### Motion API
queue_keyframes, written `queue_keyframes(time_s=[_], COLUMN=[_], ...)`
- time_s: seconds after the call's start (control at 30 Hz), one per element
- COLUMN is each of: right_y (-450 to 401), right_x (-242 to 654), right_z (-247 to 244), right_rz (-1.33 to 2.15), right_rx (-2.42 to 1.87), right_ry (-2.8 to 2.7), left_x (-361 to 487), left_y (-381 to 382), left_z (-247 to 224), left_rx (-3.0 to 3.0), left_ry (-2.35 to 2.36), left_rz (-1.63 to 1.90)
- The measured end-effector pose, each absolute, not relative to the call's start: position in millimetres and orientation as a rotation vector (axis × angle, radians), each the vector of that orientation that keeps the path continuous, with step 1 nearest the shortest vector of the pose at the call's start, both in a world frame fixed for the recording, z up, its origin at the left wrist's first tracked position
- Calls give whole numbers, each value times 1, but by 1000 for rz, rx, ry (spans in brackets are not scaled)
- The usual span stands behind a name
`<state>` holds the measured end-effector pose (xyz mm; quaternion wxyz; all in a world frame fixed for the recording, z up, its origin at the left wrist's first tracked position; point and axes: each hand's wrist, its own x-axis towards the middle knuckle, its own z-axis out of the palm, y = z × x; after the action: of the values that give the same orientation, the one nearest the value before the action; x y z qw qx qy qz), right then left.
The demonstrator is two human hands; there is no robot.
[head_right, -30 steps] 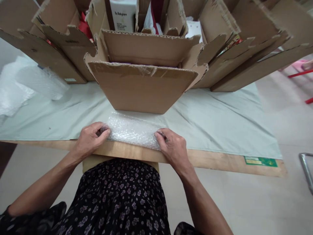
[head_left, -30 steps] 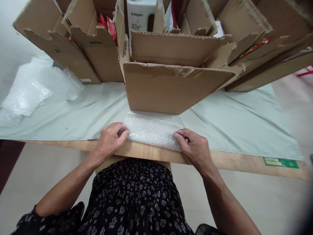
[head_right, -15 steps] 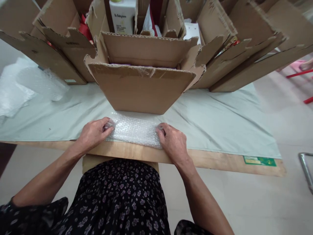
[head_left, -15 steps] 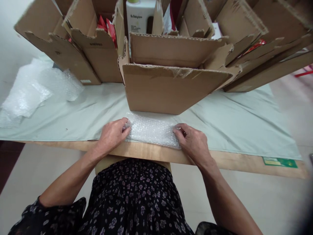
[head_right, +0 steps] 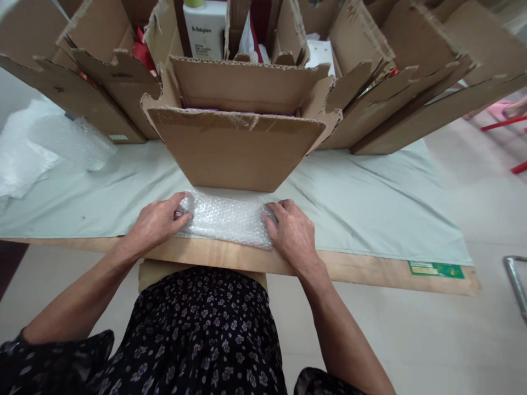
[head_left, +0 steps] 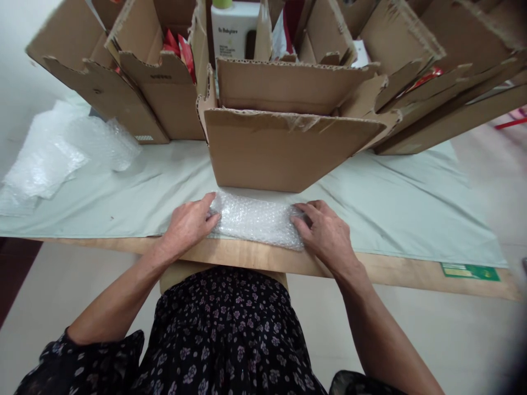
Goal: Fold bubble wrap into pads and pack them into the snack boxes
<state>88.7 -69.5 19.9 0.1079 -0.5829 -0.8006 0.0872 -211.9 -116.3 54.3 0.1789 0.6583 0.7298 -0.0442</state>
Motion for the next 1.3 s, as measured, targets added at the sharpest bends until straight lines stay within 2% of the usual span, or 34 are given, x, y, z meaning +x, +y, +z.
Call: queue_keyframes(time_s=[0.23, 0.33, 0.57, 0.77, 0.93, 1.03, 1.17, 1.3], right_y=[-68, -84, -106, -109, -108, -103, -102, -119], right_x=[88, 87, 81, 80, 81, 83, 80, 47], right_z=[23, 36, 63, 65, 65, 62, 54, 40], right_rz=[396, 494, 411, 501, 531, 537, 777, 1344], right_rx=[-1440, -1292, -925, -944, -902, -1048, -1255, -1223], right_ry=[-2293, -2230, -2181, -2130, -2095, -2073, -2014, -1895], left_x=[-214, -217, -225, -231, -234, -237, -254, -277], left_y=[-121, -124, -123, -119, -122, -124, -122, -111], left_z=[46, 40, 26, 20, 33, 42, 52, 69], left_rx=[1890, 1968, 1916, 1805, 1650, 1494, 1379, 1589], left_ry=[2080, 2045, 1780, 1772, 1726, 1660, 1638, 1813], left_rz=[26, 207, 645, 819, 771, 784, 884, 823])
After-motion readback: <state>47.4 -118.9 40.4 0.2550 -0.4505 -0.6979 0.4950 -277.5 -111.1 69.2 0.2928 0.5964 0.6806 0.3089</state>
